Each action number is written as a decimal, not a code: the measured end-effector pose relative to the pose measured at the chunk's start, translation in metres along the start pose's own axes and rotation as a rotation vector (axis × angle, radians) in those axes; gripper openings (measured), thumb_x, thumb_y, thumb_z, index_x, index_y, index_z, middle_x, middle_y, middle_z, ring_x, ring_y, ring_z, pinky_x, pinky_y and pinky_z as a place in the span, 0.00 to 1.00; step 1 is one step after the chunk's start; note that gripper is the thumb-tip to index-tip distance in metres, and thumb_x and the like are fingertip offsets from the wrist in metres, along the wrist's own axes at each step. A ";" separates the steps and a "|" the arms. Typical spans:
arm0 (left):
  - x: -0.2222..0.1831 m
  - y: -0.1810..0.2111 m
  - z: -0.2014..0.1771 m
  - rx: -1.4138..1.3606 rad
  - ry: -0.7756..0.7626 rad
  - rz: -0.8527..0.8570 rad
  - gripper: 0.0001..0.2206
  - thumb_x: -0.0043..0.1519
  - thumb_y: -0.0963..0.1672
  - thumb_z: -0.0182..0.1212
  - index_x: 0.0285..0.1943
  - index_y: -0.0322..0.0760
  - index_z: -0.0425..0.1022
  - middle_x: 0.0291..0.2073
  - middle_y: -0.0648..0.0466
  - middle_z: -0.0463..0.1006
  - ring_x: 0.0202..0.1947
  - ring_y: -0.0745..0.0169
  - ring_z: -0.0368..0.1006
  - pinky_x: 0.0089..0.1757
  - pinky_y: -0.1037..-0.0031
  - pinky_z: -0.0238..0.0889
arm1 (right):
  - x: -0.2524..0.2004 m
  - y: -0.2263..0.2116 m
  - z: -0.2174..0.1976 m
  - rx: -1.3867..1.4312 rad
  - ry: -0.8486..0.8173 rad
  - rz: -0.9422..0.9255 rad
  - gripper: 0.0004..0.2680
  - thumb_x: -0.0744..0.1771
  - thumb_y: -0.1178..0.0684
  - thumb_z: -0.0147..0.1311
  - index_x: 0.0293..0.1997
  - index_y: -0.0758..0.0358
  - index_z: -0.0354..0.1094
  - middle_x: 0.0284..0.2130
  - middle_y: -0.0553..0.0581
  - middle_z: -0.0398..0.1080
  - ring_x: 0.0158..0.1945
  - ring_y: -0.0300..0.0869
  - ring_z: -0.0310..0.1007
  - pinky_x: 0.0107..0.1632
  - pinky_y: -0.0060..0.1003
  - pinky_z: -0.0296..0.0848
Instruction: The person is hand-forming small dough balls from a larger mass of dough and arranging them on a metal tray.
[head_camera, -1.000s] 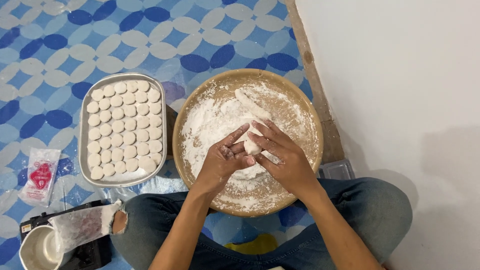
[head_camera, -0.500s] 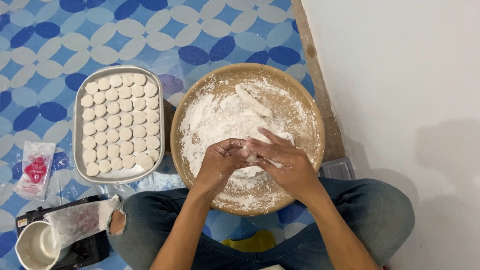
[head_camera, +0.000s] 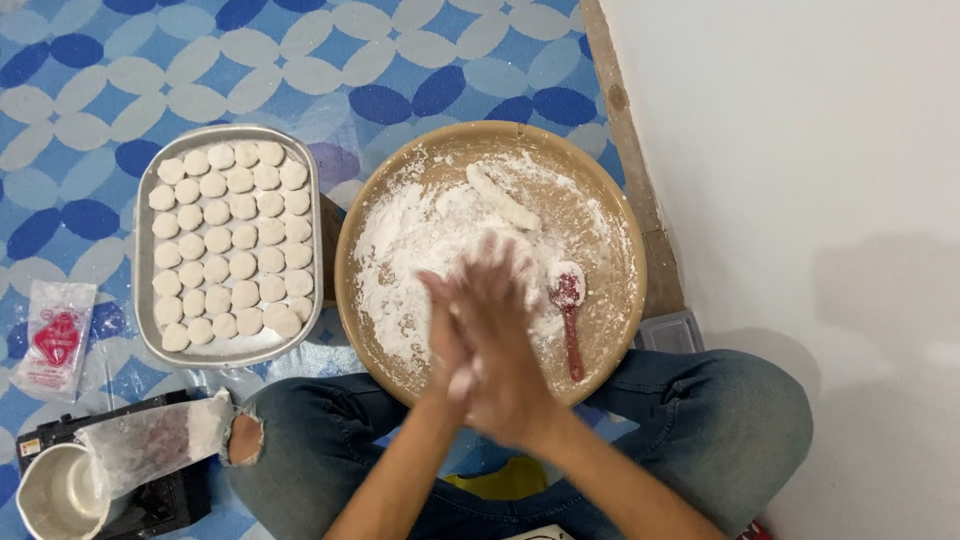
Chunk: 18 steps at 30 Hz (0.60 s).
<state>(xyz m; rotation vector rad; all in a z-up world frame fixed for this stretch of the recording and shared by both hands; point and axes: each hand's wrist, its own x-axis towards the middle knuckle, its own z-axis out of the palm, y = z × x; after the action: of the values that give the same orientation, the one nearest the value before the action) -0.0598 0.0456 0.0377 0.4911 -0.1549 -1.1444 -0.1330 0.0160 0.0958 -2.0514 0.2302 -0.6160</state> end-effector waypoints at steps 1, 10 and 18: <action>-0.002 0.006 -0.003 0.001 0.003 0.009 0.44 0.57 0.68 0.25 0.80 0.53 0.37 0.79 0.51 0.36 0.76 0.41 0.26 0.66 0.40 0.28 | -0.002 0.004 0.001 0.003 -0.006 -0.006 0.22 0.72 0.43 0.39 0.75 0.57 0.43 0.76 0.69 0.36 0.81 0.61 0.27 0.79 0.68 0.26; -0.002 0.001 0.062 0.386 0.378 -0.249 0.50 0.56 0.69 0.17 0.81 0.38 0.39 0.78 0.40 0.40 0.76 0.34 0.39 0.70 0.54 0.33 | -0.001 0.052 0.009 -0.138 0.239 0.120 0.26 0.71 0.43 0.34 0.79 0.57 0.29 0.77 0.62 0.27 0.79 0.54 0.23 0.75 0.54 0.19; 0.000 0.009 -0.006 0.136 0.284 0.058 0.54 0.53 0.72 0.21 0.81 0.36 0.35 0.78 0.42 0.39 0.77 0.43 0.32 0.69 0.52 0.21 | -0.004 0.114 0.025 -0.263 -0.134 0.521 0.23 0.72 0.45 0.20 0.79 0.51 0.23 0.76 0.67 0.22 0.76 0.61 0.16 0.70 0.66 0.17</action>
<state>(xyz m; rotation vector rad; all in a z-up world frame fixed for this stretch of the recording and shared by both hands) -0.0505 0.0507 0.0359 0.7591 0.0000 -0.9998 -0.1147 -0.0249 -0.0124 -2.1489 0.7698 -0.1289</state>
